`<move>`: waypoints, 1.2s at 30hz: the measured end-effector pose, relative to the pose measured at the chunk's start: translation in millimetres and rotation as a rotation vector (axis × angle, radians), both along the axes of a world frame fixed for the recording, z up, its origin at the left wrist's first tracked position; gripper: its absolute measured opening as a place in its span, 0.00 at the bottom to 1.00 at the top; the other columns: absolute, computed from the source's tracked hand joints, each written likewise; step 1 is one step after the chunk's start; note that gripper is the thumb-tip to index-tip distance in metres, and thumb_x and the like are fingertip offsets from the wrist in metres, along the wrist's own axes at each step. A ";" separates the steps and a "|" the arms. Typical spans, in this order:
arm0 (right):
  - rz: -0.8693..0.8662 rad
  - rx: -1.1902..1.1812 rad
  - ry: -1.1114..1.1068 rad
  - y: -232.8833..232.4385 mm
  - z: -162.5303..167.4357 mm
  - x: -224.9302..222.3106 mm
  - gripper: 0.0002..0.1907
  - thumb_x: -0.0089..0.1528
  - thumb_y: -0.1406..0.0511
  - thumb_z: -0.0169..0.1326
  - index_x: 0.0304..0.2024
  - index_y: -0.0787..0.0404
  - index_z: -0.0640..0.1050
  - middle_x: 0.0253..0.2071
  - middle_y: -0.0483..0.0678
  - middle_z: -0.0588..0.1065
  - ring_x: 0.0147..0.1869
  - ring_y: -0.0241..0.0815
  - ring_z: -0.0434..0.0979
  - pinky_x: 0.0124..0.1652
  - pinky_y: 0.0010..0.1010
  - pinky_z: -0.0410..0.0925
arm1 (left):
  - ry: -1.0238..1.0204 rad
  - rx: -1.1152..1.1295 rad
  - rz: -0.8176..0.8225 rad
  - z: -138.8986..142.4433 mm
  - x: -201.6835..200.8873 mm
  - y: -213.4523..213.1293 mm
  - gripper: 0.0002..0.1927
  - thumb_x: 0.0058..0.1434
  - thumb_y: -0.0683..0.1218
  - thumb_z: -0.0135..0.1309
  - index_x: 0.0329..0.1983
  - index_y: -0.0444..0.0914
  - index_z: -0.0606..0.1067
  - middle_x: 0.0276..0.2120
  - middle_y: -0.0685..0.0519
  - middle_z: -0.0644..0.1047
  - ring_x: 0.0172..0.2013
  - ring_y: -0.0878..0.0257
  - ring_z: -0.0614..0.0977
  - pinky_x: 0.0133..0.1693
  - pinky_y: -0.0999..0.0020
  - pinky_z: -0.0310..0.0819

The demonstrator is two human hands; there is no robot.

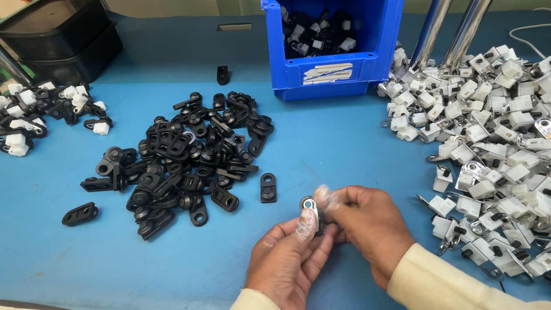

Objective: The person sits at a factory workbench assembling small components. They pick a black plastic link bracket from a pile, take a white plastic clip from a large pile, press the two parts together by hand, and place the assembled unit into a blue bin, repeating the cycle.

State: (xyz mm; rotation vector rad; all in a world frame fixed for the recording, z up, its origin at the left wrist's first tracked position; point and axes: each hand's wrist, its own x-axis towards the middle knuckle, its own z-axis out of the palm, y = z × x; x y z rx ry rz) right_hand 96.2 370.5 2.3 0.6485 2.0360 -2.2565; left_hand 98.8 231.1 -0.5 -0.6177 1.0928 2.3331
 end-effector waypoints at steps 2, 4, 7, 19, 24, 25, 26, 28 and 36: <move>0.005 0.135 0.016 -4.0 -2.0 0.1 0.09 0.61 0.66 0.59 0.32 0.67 0.82 0.26 0.46 0.77 0.28 0.34 0.70 0.29 0.29 0.66 | 0.008 -0.023 -0.011 -2.6 1.2 2.2 0.13 0.62 0.44 0.60 0.45 0.33 0.73 0.42 0.45 0.82 0.44 0.57 0.86 0.53 0.64 0.82; -0.019 0.219 0.013 -5.9 -4.3 -1.3 0.09 0.61 0.66 0.59 0.33 0.68 0.84 0.26 0.47 0.77 0.27 0.35 0.70 0.29 0.30 0.65 | 0.018 -0.030 -0.008 -5.0 0.3 4.2 0.13 0.61 0.43 0.60 0.45 0.32 0.73 0.42 0.44 0.81 0.44 0.57 0.86 0.53 0.63 0.82; -0.041 0.204 0.014 -5.2 -6.9 -5.0 0.12 0.64 0.66 0.56 0.35 0.70 0.85 0.26 0.48 0.78 0.28 0.35 0.70 0.30 0.29 0.66 | 0.020 -0.003 0.014 -8.5 -2.7 5.5 0.12 0.60 0.42 0.58 0.45 0.32 0.73 0.41 0.45 0.82 0.44 0.56 0.86 0.53 0.62 0.82; 0.282 0.938 0.636 7.1 -23.4 51.2 0.21 0.59 0.71 0.52 0.56 0.67 0.79 0.57 0.56 0.77 0.63 0.55 0.74 0.57 0.36 0.66 | 0.014 -0.022 0.006 -15.8 -9.8 6.1 0.13 0.62 0.46 0.59 0.45 0.36 0.73 0.39 0.48 0.81 0.40 0.58 0.83 0.45 0.61 0.79; -0.010 0.210 0.044 12.1 -17.5 32.4 0.14 0.62 0.64 0.58 0.49 0.61 0.82 0.39 0.50 0.85 0.41 0.39 0.82 0.38 0.30 0.73 | -0.017 -0.017 -0.062 -10.6 -11.0 1.7 0.13 0.60 0.46 0.58 0.45 0.37 0.71 0.41 0.48 0.81 0.45 0.56 0.86 0.51 0.58 0.83; 0.008 0.199 0.014 12.2 -15.2 27.5 0.13 0.62 0.63 0.59 0.47 0.62 0.83 0.36 0.49 0.83 0.38 0.37 0.79 0.36 0.29 0.71 | -0.004 -0.024 -0.090 -9.2 -8.3 1.3 0.14 0.61 0.47 0.58 0.45 0.37 0.71 0.42 0.48 0.81 0.45 0.56 0.86 0.51 0.58 0.83; 0.027 0.188 -0.015 12.5 -12.8 22.9 0.12 0.62 0.63 0.59 0.45 0.63 0.84 0.34 0.48 0.82 0.34 0.35 0.77 0.33 0.27 0.70 | 0.009 -0.032 -0.117 -7.5 -6.0 0.9 0.15 0.62 0.49 0.59 0.45 0.37 0.71 0.42 0.47 0.81 0.45 0.56 0.85 0.51 0.57 0.83; 0.059 0.185 -0.075 14.3 -7.6 14.0 0.11 0.62 0.63 0.61 0.41 0.65 0.85 0.31 0.47 0.80 0.31 0.33 0.74 0.30 0.25 0.67 | 0.020 -0.040 -0.149 -3.9 -4.0 0.4 0.15 0.62 0.50 0.60 0.45 0.37 0.71 0.43 0.47 0.82 0.45 0.55 0.85 0.51 0.57 0.82; -0.034 0.142 -0.109 8.4 -4.4 1.5 0.10 0.63 0.67 0.55 0.39 0.67 0.85 0.30 0.46 0.81 0.31 0.35 0.76 0.30 0.28 0.67 | 0.006 -0.086 -0.041 -2.0 -3.8 9.6 0.13 0.62 0.46 0.60 0.45 0.37 0.71 0.43 0.47 0.83 0.46 0.57 0.87 0.51 0.61 0.83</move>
